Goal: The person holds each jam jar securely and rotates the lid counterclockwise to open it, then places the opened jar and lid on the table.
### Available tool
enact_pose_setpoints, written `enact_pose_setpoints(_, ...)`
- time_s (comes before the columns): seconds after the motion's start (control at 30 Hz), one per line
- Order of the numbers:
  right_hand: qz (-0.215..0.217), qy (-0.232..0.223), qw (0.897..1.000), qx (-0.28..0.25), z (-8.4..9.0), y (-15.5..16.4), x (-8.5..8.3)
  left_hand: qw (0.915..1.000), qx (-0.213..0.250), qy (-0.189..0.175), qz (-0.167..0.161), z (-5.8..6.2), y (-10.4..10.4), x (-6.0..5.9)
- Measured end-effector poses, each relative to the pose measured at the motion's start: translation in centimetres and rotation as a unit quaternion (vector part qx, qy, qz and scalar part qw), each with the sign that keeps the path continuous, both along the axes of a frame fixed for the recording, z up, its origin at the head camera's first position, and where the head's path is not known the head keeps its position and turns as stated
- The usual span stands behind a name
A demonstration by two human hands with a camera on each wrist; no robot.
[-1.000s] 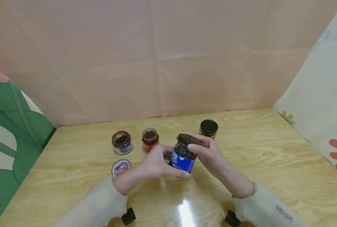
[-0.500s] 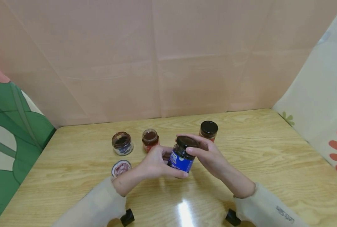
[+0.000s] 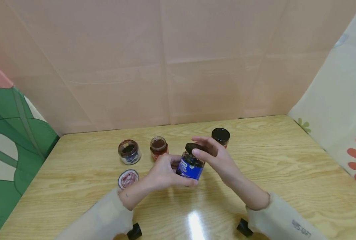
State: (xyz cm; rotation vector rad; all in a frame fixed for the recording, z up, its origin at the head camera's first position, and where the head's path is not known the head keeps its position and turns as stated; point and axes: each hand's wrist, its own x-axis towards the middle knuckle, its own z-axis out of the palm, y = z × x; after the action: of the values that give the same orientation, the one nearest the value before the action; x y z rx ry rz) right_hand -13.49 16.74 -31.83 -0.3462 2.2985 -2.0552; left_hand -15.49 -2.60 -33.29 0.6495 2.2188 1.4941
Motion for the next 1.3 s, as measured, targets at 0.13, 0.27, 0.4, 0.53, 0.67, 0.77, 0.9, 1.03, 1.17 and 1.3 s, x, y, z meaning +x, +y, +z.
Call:
enact_pose_setpoints(0.13, -0.051, -0.012, 0.998, 0.043, 0.4, -0.4, 0.2, 0.9998, -0.008, 0.004, 0.018, 0.0, 0.1, 0.2)
enact_pose_setpoints(0.27, -0.081, -0.036, 0.994, 0.066, 0.5, -0.6, 0.4, 0.9996, -0.011, 0.008, 0.024, 0.1, 0.3, 0.2)
enact_pose_setpoints(0.4, -0.096, -0.056, 0.990, 0.084, 0.6, -0.5, 0.4, 0.9994, -0.017, 0.019, 0.025, 0.0, 0.3, 0.2)
enact_pose_setpoints(0.53, -0.098, -0.060, 0.990, 0.083, 0.5, -0.5, 0.4, 0.9992, -0.021, 0.023, 0.026, 0.0, 0.3, 0.3)
enact_pose_setpoints(0.67, -0.094, -0.048, 0.992, 0.064, 0.3, -0.4, 0.3, 0.9989, -0.027, 0.025, 0.029, 0.0, 0.3, 0.3)
enact_pose_setpoints(0.77, -0.092, -0.042, 0.993, 0.055, 0.2, -0.4, 0.3, 0.9988, -0.029, 0.028, 0.027, 0.0, 0.3, 0.3)
enact_pose_setpoints(0.9, -0.084, -0.034, 0.995, 0.051, 0.2, -0.2, 0.3, 0.9991, -0.025, 0.024, 0.024, -0.1, 0.1, 0.3)
enact_pose_setpoints(1.03, -0.057, -0.017, 0.998, 0.037, 0.1, 0.1, 0.2, 0.9996, -0.018, 0.012, 0.020, -0.1, -0.1, 0.2)
enact_pose_setpoints(1.17, 0.004, -0.012, 1.000, 0.003, 0.0, 0.8, -0.1, 0.9998, -0.015, 0.008, 0.012, -0.1, -0.3, 0.1)
enact_pose_setpoints(1.3, 0.094, -0.016, 0.994, -0.048, -0.1, 1.7, -0.6, 0.9997, -0.018, 0.016, 0.005, 0.0, -0.4, 0.1)
